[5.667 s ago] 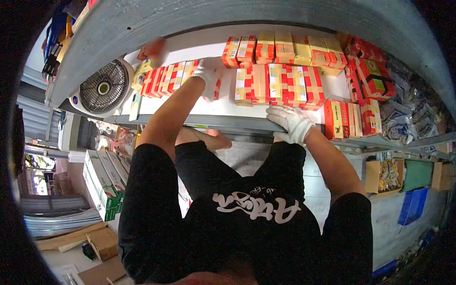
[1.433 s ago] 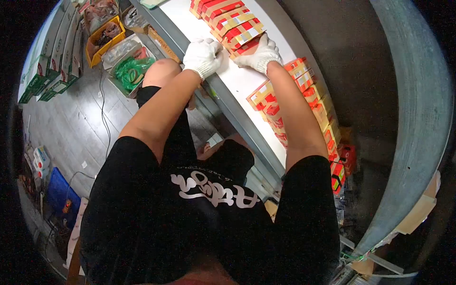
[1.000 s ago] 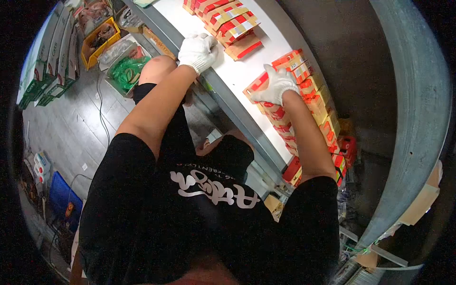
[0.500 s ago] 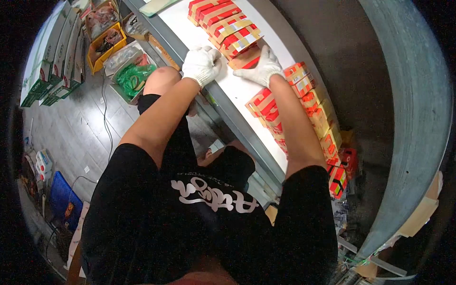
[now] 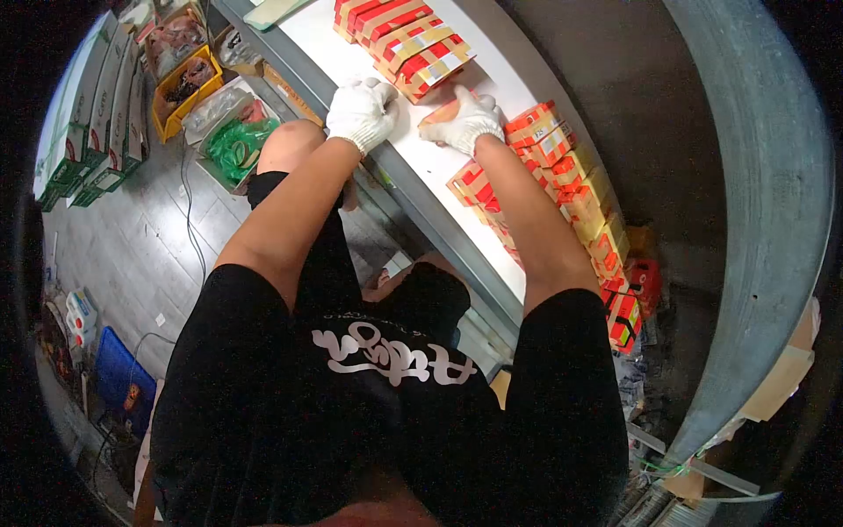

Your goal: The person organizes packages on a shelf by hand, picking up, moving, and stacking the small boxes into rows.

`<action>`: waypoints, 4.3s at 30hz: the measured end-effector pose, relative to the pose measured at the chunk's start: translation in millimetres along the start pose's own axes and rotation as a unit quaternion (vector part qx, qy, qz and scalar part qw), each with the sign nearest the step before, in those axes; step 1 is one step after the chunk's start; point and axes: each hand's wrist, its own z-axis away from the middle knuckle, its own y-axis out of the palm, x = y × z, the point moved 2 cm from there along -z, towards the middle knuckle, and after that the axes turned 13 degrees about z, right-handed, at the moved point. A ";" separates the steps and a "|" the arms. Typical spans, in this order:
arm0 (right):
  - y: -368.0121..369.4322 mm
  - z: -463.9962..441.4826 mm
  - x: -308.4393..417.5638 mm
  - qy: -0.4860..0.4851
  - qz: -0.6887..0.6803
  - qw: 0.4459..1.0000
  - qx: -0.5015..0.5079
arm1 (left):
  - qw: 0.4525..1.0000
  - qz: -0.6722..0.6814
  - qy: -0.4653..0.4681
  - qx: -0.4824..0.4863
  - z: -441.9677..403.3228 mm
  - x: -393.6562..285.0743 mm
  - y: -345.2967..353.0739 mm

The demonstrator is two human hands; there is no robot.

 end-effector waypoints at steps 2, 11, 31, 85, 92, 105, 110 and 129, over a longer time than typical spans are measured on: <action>-6.4 15.2 -7.0 -0.016 -0.013 0.999 -0.027 | 1.000 0.002 0.005 -0.003 1.4 2.0 0.0; -33.9 91.0 -65.5 -0.036 -0.030 0.999 -0.026 | 0.999 -0.017 0.026 -0.030 1.6 7.5 9.5; -48.9 30.4 -17.9 -0.100 0.015 0.984 -0.147 | 1.000 -0.021 -0.014 0.004 1.4 -2.7 -2.1; -43.8 -18.4 5.5 -0.084 -0.022 0.996 -0.034 | 0.999 -0.002 -0.034 0.021 0.1 0.9 2.9; -28.8 46.1 -14.2 -0.099 0.161 0.980 0.064 | 1.000 0.003 -0.006 0.010 1.0 1.2 -0.6; -44.8 -45.6 22.4 -0.112 0.006 0.990 -0.081 | 1.000 0.008 -0.023 0.001 1.0 1.1 2.3; -9.9 -93.3 46.6 -0.104 0.034 0.988 -0.105 | 0.999 -0.004 -0.039 -0.007 0.4 2.3 6.4; -55.7 64.4 -25.2 -0.079 0.033 0.996 -0.005 | 0.999 -0.002 0.007 -0.031 2.4 4.0 5.5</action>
